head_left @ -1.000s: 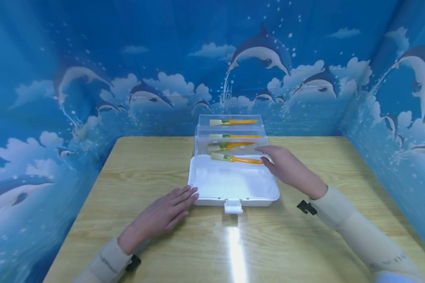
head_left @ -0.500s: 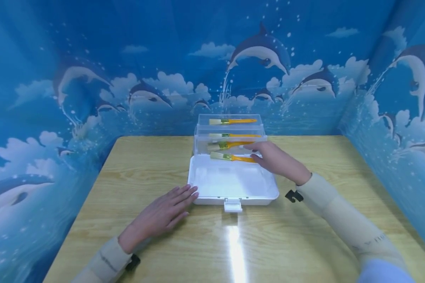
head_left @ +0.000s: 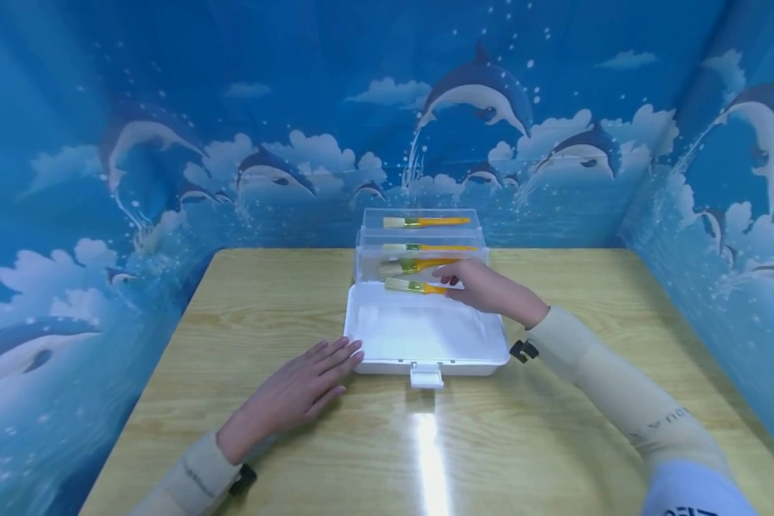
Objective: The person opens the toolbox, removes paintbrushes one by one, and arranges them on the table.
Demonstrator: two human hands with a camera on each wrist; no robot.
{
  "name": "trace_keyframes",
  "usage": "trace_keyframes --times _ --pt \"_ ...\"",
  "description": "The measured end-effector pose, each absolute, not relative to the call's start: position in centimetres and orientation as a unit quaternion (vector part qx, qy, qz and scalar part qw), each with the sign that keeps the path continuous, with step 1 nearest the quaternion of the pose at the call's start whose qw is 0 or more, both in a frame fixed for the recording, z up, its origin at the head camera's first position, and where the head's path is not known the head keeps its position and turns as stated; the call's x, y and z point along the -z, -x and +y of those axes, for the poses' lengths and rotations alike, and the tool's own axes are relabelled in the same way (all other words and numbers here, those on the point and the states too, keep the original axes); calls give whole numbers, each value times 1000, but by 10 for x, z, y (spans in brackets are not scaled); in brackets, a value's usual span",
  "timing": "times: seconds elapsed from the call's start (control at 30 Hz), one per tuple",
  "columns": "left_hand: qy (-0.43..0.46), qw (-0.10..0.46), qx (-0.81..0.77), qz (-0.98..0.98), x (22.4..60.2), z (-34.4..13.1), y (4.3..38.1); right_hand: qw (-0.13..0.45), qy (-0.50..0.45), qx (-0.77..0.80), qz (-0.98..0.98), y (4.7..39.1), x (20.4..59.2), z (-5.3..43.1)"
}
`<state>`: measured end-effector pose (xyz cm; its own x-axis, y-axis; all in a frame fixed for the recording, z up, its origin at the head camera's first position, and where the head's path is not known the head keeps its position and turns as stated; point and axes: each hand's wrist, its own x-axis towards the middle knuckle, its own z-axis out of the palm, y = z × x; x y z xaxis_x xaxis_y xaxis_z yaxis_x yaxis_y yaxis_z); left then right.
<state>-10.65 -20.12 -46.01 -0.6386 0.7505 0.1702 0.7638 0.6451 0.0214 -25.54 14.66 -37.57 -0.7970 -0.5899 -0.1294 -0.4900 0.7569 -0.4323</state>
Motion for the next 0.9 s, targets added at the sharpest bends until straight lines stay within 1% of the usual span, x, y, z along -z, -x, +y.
trace_keyframes --times 0.37,0.9 --pt "423 91 57 -900 458 -201 106 125 308 178 926 262 376 142" --pt "421 79 51 -902 461 -201 107 105 357 135 918 265 382 140"
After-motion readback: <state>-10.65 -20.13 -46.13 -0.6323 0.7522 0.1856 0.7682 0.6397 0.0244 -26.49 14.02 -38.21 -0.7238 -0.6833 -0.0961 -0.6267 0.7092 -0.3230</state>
